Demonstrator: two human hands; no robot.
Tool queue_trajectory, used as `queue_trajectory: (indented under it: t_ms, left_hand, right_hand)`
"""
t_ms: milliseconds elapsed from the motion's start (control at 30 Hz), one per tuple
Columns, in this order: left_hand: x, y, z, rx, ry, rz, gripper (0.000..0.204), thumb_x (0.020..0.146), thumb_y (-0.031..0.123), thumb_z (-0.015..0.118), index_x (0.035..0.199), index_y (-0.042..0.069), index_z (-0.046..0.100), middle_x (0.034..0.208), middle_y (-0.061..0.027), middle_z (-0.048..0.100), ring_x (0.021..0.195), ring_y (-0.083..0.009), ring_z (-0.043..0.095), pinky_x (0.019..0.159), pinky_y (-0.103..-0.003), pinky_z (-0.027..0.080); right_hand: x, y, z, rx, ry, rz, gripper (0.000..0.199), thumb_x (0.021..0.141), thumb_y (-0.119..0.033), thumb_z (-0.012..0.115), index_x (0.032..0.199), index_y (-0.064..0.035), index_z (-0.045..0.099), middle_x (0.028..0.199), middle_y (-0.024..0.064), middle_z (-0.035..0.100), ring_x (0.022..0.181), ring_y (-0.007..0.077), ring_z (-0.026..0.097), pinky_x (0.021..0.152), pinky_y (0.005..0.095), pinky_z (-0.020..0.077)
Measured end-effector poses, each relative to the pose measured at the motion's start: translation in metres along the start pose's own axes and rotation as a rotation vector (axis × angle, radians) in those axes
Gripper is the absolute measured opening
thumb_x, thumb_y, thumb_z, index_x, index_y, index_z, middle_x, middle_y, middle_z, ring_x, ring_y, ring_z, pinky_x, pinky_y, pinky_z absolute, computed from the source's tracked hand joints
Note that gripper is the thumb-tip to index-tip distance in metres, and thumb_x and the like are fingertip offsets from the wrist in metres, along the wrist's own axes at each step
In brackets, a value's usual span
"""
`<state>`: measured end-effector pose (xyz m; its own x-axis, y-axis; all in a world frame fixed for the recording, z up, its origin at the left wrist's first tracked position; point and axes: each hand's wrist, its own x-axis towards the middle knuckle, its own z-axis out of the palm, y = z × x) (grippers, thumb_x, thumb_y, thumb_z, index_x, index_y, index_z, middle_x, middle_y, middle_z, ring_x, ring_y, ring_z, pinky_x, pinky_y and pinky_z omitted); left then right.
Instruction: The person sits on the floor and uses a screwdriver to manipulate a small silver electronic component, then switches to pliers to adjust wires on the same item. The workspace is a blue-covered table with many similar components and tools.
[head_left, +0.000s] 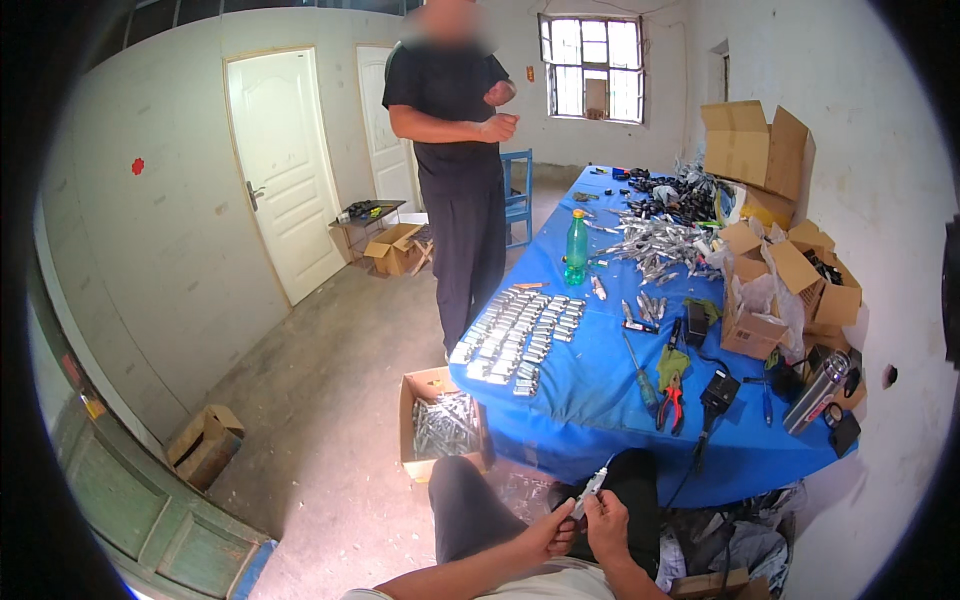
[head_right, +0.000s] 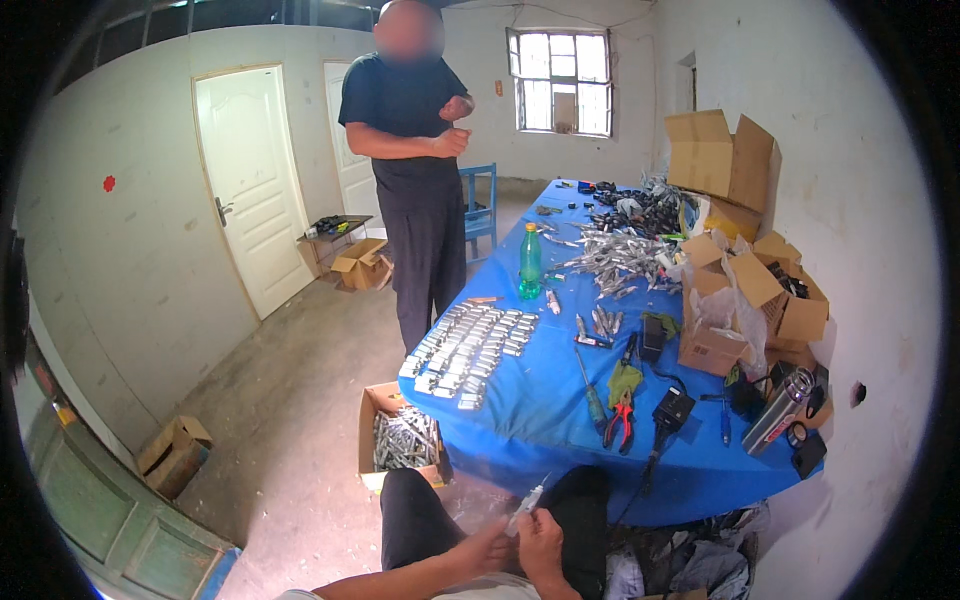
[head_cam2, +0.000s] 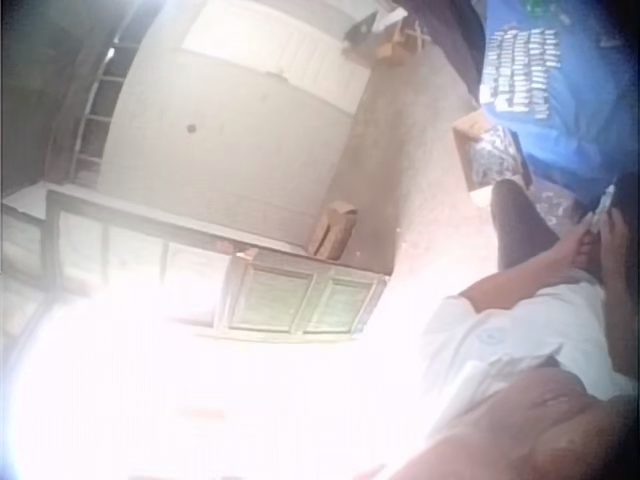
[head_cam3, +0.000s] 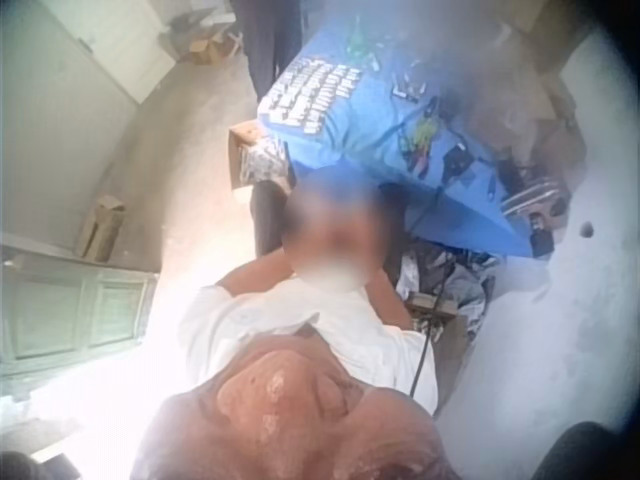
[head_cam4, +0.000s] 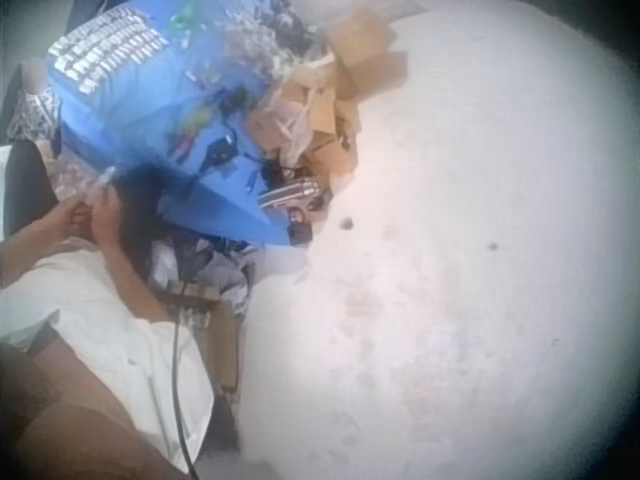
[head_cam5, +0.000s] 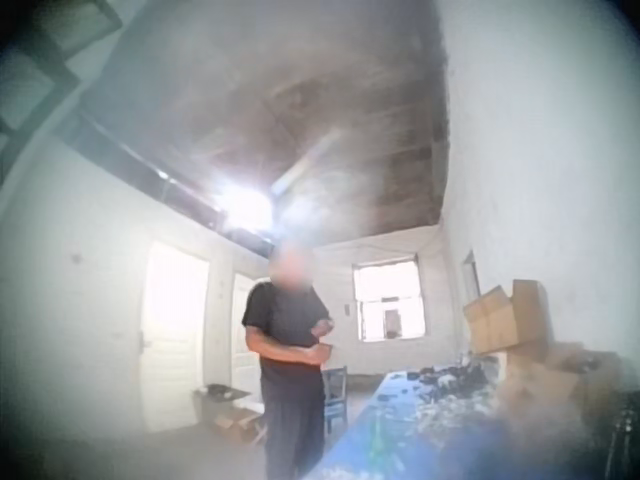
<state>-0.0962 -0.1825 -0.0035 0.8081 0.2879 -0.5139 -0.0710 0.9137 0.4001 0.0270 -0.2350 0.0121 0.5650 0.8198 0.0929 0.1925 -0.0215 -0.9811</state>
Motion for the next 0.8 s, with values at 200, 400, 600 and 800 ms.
queue_trajectory:
  t_ms: [200, 400, 600, 800]
  left_hand:
    - [-0.006, 0.006, 0.002, 0.107, -0.151, -0.008, 0.043, 0.093, 0.052, 0.048, 0.070, 0.016, 0.044, 0.058, 0.0072, 0.029, 0.049, -0.0055, 0.027, 0.044, -0.022, 0.020]
    - [-0.010, 0.002, 0.022, 0.173, -0.096, 0.049, 0.045, 0.093, 0.052, 0.048, 0.067, 0.017, 0.039, 0.057, 0.0067, 0.028, 0.047, -0.0046, 0.025, 0.042, -0.021, 0.017]
    - [-0.020, -0.001, 0.047, 0.160, -0.069, 0.038, 0.049, 0.093, 0.054, 0.047, 0.062, 0.018, 0.033, 0.053, 0.0071, 0.023, 0.042, -0.0051, 0.018, 0.039, -0.022, 0.014]
    - [-0.015, -0.013, 0.042, 0.155, -0.011, -0.026, 0.052, 0.092, 0.057, 0.046, 0.060, 0.018, 0.031, 0.053, 0.0070, 0.022, 0.041, -0.0056, 0.018, 0.039, -0.023, 0.014]
  right_hand:
    - [-0.005, -0.026, -0.021, 0.082, -0.067, 0.107, 0.023, 0.085, -0.019, 0.059, 0.078, 0.0024, 0.057, 0.061, 0.0085, 0.057, 0.053, 0.0137, 0.054, 0.050, 0.0301, 0.0425]
    - [-0.005, -0.023, -0.033, 0.074, -0.088, -0.005, 0.022, 0.086, -0.019, 0.059, 0.078, 0.0014, 0.055, 0.061, 0.0062, 0.057, 0.049, 0.0108, 0.053, 0.046, 0.0259, 0.0428]
    - [-0.011, -0.036, -0.046, 0.274, -0.135, 0.047, 0.020, 0.090, -0.020, 0.057, 0.084, -0.0008, 0.055, 0.066, 0.0039, 0.058, 0.050, 0.0098, 0.053, 0.044, 0.0242, 0.0431]
    - [-0.013, -0.012, -0.049, 0.146, -0.113, -0.004, 0.021, 0.090, -0.021, 0.056, 0.084, -0.0013, 0.055, 0.064, 0.0030, 0.056, 0.049, 0.0096, 0.052, 0.043, 0.0241, 0.0419]
